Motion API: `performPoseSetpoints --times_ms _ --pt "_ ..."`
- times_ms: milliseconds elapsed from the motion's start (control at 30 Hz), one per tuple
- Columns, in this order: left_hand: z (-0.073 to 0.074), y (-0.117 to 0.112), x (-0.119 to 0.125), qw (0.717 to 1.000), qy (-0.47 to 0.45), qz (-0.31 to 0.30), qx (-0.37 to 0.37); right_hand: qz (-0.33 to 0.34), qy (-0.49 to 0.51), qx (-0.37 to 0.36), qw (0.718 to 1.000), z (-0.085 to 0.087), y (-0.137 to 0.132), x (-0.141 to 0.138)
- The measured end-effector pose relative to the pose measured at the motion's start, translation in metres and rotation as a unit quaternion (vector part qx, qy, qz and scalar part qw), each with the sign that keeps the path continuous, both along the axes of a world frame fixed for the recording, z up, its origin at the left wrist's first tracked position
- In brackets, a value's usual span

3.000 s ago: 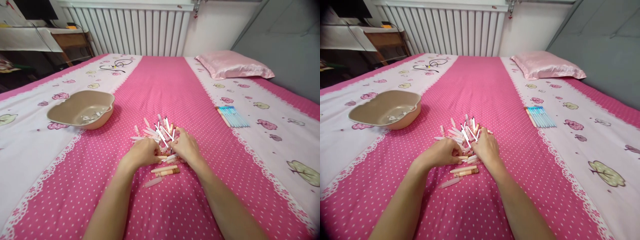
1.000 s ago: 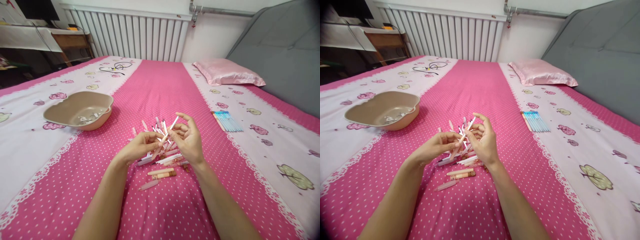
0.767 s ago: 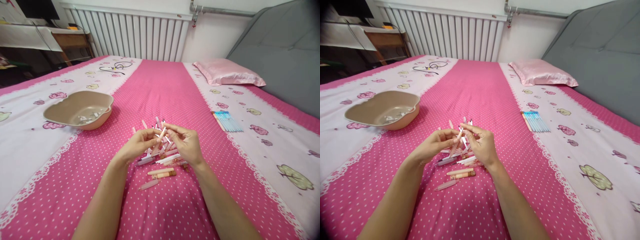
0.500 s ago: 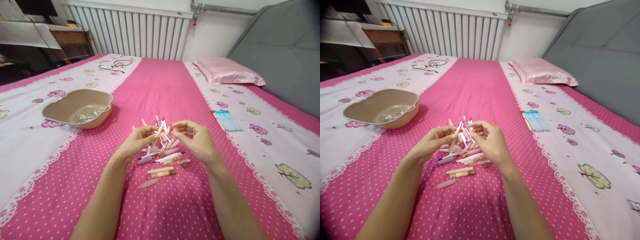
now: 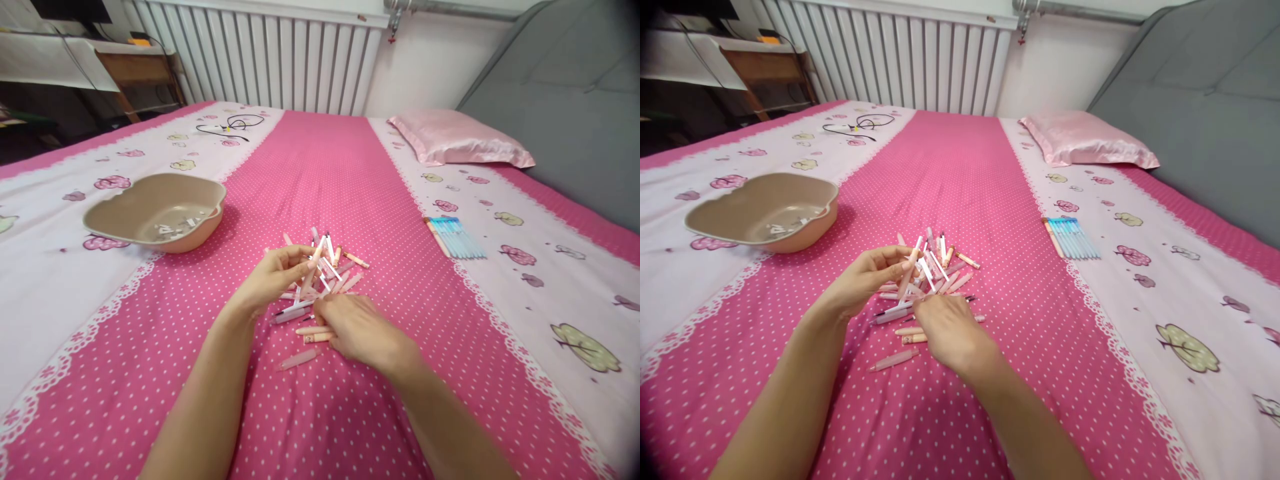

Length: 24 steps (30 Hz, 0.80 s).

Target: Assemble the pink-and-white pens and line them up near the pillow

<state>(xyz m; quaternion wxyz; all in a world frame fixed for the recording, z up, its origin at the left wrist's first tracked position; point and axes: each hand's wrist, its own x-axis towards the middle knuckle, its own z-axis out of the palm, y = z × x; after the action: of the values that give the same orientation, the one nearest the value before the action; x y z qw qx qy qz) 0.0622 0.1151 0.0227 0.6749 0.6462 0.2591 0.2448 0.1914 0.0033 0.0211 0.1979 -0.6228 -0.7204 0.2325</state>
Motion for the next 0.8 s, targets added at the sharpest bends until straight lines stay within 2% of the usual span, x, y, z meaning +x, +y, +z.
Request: performPoseSetpoints --times_ms 100,267,533,667,800 --pt "0.000 0.000 0.000 1.000 -0.002 0.002 -0.002 0.005 -0.048 -0.003 0.999 -0.001 0.003 0.002" --pt "0.001 0.000 0.000 1.000 -0.003 0.013 0.007 -0.004 -0.064 0.000 0.998 0.003 0.010 0.010" --pt "-0.001 0.002 -0.001 0.999 -0.003 0.043 0.008 -0.015 -0.089 0.078 0.993 0.010 0.014 0.029" --pt "-0.002 0.004 0.000 0.995 -0.018 0.093 0.010 -0.063 -0.027 0.099 0.993 0.012 0.014 0.039" --pt "-0.002 0.004 0.001 0.992 -0.017 0.124 0.027 -0.130 0.014 0.076 0.988 0.014 0.013 0.048"
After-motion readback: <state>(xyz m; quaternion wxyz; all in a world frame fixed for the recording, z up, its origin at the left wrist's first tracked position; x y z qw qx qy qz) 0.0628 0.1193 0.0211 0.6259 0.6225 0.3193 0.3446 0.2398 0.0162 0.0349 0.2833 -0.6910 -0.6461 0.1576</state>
